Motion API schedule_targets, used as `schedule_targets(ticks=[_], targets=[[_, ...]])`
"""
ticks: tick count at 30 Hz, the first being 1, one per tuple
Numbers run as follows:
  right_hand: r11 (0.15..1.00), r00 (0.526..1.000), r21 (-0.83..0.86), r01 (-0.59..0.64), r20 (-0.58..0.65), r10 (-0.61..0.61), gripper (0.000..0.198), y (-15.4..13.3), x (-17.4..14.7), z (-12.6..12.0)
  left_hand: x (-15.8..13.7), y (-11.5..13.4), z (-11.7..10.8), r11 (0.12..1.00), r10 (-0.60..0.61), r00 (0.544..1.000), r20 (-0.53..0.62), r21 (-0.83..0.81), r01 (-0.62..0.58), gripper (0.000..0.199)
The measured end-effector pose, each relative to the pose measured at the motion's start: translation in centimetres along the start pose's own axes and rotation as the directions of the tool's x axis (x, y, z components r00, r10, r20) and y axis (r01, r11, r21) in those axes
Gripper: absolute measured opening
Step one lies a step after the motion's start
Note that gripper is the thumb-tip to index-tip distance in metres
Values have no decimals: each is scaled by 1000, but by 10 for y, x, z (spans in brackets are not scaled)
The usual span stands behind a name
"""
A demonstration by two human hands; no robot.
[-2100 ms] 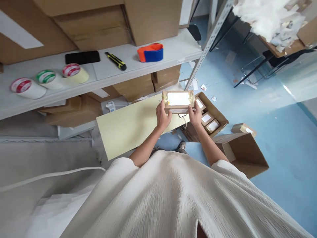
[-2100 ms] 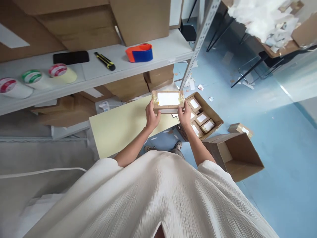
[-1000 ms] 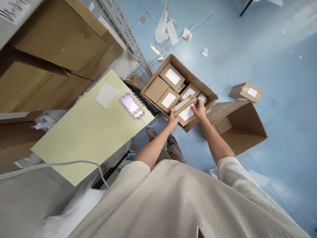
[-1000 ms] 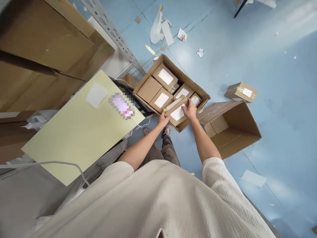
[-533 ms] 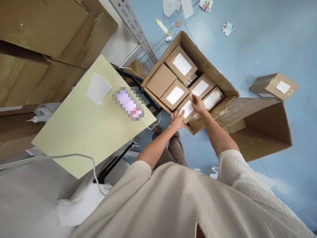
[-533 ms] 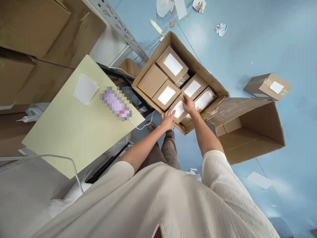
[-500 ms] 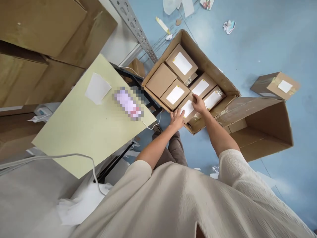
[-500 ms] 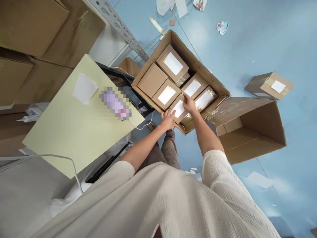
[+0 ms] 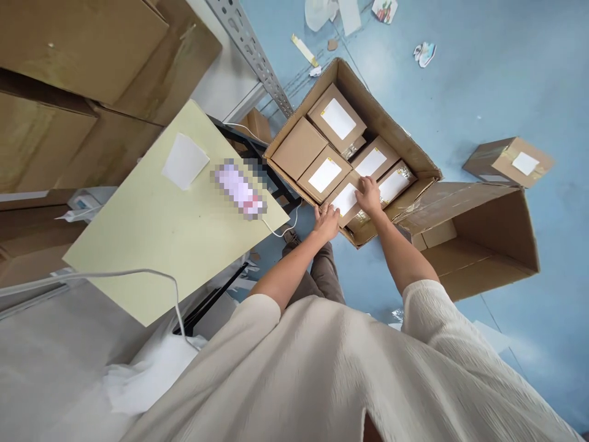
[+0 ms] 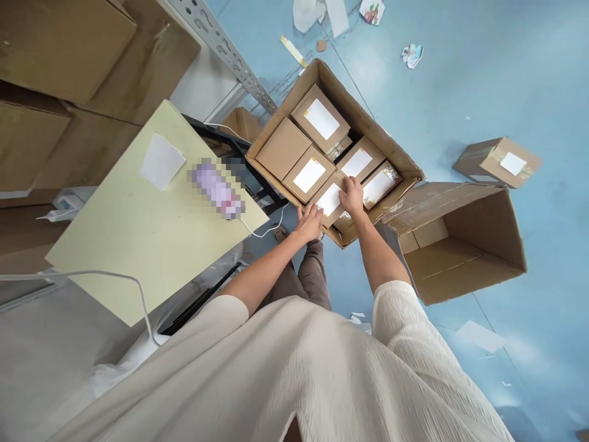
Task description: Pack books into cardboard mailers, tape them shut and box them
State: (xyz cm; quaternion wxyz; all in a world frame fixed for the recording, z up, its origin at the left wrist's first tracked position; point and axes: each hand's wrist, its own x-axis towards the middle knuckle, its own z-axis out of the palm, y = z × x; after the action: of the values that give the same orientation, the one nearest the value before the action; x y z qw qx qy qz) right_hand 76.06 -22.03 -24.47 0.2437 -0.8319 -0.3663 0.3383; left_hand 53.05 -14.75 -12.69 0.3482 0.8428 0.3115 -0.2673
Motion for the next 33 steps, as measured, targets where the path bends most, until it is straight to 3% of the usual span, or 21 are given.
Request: schedule_targets(ticks=[5, 13, 18, 22, 27, 33], targets=[[997, 997, -68, -34, -77, 29, 53, -27, -48, -17, -18, 13, -24, 998, 47, 995, -90, -26, -50, 63], [982, 979, -54, 179, -91, -183, 41, -107, -63, -42, -74, 8, -77, 976, 83, 943, -322, -163, -142, 59], [959, 959, -31, 281, -36, -282, 35, -183, -75, -42, -138, -23, -103, 960, -53, 904, -425, -271, -71, 55], [946, 946, 21, 324, -2, -324, 37, -246, -100, -31, -197, -57, -109, 938, -155, 864, -480, -345, -23, 53], [927, 927, 60, 371, 37, -374, 40, -312, -143, -6, -265, -103, -100, 896, -261, 807, -529, -444, -1, 54], [898, 896, 59, 436, 65, -439, 41, -371, -193, 37, -340, -154, -79, 861, -325, 746, -582, -509, -21, 55]])
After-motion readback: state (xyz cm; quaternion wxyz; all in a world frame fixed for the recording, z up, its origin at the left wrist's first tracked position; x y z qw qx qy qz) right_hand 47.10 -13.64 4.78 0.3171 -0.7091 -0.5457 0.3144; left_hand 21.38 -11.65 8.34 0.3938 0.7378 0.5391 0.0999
